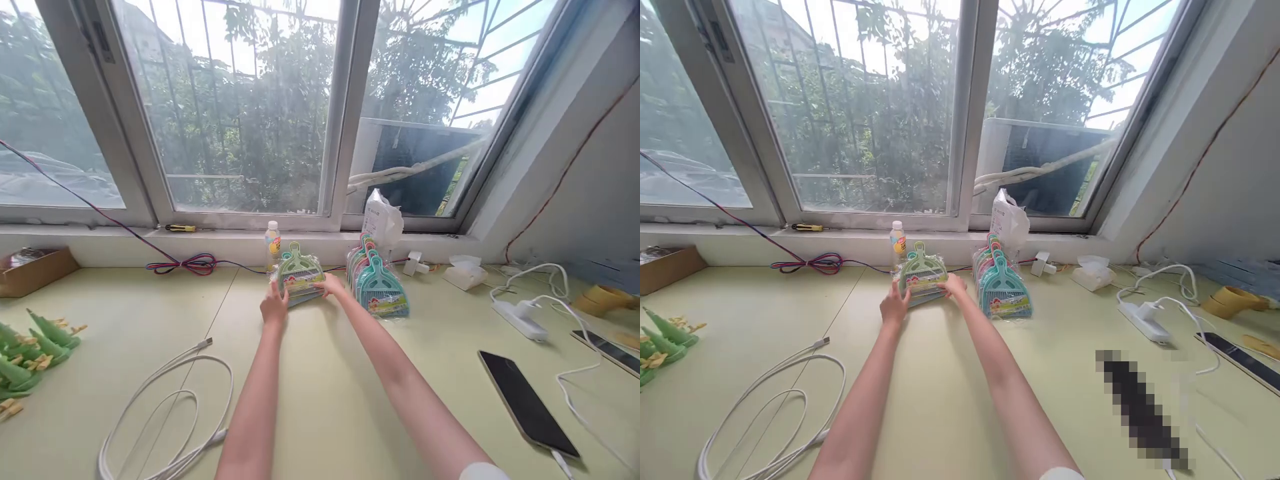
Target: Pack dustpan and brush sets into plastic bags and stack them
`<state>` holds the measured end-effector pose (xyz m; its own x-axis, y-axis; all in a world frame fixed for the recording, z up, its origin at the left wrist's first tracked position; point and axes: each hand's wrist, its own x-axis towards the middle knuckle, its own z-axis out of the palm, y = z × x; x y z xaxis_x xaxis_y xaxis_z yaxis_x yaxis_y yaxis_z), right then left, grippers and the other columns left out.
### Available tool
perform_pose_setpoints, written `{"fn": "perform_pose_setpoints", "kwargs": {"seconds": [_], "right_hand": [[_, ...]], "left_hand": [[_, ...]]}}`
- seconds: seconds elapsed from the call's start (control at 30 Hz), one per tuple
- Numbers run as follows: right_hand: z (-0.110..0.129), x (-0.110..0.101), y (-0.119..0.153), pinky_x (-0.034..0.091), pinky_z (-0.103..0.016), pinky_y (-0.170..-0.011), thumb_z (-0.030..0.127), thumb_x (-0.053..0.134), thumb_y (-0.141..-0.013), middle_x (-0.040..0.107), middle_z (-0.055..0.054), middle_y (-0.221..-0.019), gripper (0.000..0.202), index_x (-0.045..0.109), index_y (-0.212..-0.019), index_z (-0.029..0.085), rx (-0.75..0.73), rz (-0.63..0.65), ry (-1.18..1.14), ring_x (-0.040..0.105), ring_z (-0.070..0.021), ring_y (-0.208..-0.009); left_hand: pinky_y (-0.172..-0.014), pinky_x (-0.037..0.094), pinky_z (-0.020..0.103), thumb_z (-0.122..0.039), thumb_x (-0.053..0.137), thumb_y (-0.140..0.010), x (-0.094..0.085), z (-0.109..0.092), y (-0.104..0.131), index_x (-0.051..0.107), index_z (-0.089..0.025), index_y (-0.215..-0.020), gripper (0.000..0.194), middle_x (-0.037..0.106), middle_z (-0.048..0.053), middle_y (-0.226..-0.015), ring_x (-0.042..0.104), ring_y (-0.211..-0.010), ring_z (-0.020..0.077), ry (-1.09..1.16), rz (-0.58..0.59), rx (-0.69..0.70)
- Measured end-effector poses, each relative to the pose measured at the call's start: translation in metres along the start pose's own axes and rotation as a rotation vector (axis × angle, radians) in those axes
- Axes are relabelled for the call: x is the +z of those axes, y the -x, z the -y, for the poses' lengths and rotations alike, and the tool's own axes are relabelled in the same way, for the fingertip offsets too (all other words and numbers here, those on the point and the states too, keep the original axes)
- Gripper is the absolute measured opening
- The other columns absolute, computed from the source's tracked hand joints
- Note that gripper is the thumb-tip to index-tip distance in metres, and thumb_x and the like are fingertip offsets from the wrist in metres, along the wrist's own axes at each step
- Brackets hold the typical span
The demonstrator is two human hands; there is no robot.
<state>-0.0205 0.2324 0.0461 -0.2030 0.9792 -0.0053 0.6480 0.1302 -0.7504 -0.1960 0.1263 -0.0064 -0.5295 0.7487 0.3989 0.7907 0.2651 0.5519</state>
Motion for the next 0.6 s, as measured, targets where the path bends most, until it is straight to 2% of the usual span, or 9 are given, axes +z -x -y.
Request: {"fn": "perform_pose_setpoints", "kwargs": {"seconds": [0.07, 0.1, 0.17, 0.23, 0.33, 0.37, 0.43, 0.5, 0.6], "right_hand": [[0.011, -0.009, -0.005, 0.053, -0.028, -0.068, 0.028, 0.083, -0.078, 0.073, -0.002, -0.061, 0.019, 0.07, -0.085, 0.016, 0.034, 0.081, 0.215, 0.071, -0.0189, -0.056], [0.016, -0.012, -0.007, 0.053, -0.029, -0.072, 0.03, 0.084, -0.079, 0.072, -0.002, -0.059, 0.021, 0.069, -0.083, 0.016, 0.043, 0.096, 0.283, 0.072, -0.0199, -0.059], [0.025, -0.015, -0.009, 0.054, -0.032, -0.079, 0.032, 0.085, -0.078, 0.071, -0.004, -0.058, 0.024, 0.068, -0.078, 0.015, 0.047, 0.075, 0.334, 0.073, -0.0223, -0.067], [0.032, -0.015, -0.01, 0.053, -0.036, -0.086, 0.032, 0.087, -0.076, 0.074, -0.008, -0.065, 0.026, 0.069, -0.078, 0.013, 0.045, 0.047, 0.383, 0.074, -0.026, -0.081], [0.042, -0.012, -0.01, 0.052, -0.042, -0.093, 0.029, 0.092, -0.068, 0.079, -0.015, -0.09, 0.032, 0.072, -0.085, 0.011, 0.034, 0.01, 0.466, 0.071, -0.0331, -0.104], [0.045, -0.01, -0.009, 0.052, -0.042, -0.093, 0.029, 0.092, -0.068, 0.079, -0.017, -0.098, 0.034, 0.073, -0.09, 0.011, 0.025, 0.008, 0.49, 0.071, -0.0342, -0.107], [0.047, -0.009, -0.006, 0.054, -0.042, -0.093, 0.034, 0.089, -0.073, 0.078, -0.02, -0.109, 0.038, 0.074, -0.1, 0.012, 0.005, 0.006, 0.516, 0.07, -0.0348, -0.109], [0.044, -0.011, 0.001, 0.054, -0.041, -0.094, 0.04, 0.083, -0.081, 0.076, -0.019, -0.118, 0.042, 0.072, -0.112, 0.014, -0.017, -0.02, 0.509, 0.07, -0.0329, -0.111], [0.028, -0.034, 0.015, 0.052, -0.036, -0.097, 0.042, 0.071, -0.094, 0.072, -0.009, -0.127, 0.038, 0.066, -0.125, 0.021, -0.111, -0.194, 0.389, 0.069, -0.025, -0.11]], "left_hand": [[-0.077, 0.053, 0.041, -0.037, 0.048, -0.101, -0.001, 0.001, -0.002, 0.052, -0.014, -0.143, 0.048, 0.073, 0.018, -0.102, 0.071, -0.09, 0.0331, -0.072, -0.04, 0.003], [-0.081, 0.053, 0.044, -0.035, 0.046, -0.101, -0.001, 0.002, -0.003, 0.054, -0.012, -0.141, 0.047, 0.073, 0.019, -0.102, 0.07, -0.094, 0.0345, -0.092, -0.107, -0.002], [-0.091, 0.051, 0.05, -0.03, 0.044, -0.101, -0.002, 0.003, -0.004, 0.059, -0.012, -0.135, 0.041, 0.07, 0.022, -0.115, 0.066, -0.107, 0.0367, -0.106, -0.28, 0.019], [-0.097, 0.05, 0.051, -0.023, 0.043, -0.099, 0.001, -0.002, -0.003, 0.065, -0.015, -0.124, 0.034, 0.067, 0.021, -0.124, 0.064, -0.113, 0.0357, -0.074, -0.335, 0.158], [-0.096, 0.053, 0.042, -0.016, 0.046, -0.094, 0.011, -0.019, 0.0, 0.068, -0.021, -0.111, 0.029, 0.07, 0.013, -0.113, 0.068, -0.106, 0.0285, 0.016, -0.108, 0.494], [-0.095, 0.054, 0.04, -0.015, 0.049, -0.091, 0.015, -0.024, 0.001, 0.068, -0.023, -0.11, 0.028, 0.071, 0.01, -0.108, 0.068, -0.103, 0.0268, 0.029, -0.033, 0.56], [-0.092, 0.055, 0.038, -0.014, 0.053, -0.087, 0.021, -0.032, 0.001, 0.068, -0.026, -0.109, 0.029, 0.07, 0.007, -0.103, 0.068, -0.101, 0.0263, 0.001, 0.02, 0.561], [-0.088, 0.055, 0.04, -0.015, 0.052, -0.086, 0.023, -0.034, -0.002, 0.068, -0.025, -0.106, 0.028, 0.07, 0.007, -0.102, 0.067, -0.1, 0.0272, -0.071, 0.002, 0.495], [-0.087, 0.053, 0.04, -0.015, 0.048, -0.086, 0.024, -0.03, -0.008, 0.069, -0.026, -0.099, 0.027, 0.069, 0.006, -0.103, 0.066, -0.099, 0.0263, -0.152, -0.02, 0.455]]}}
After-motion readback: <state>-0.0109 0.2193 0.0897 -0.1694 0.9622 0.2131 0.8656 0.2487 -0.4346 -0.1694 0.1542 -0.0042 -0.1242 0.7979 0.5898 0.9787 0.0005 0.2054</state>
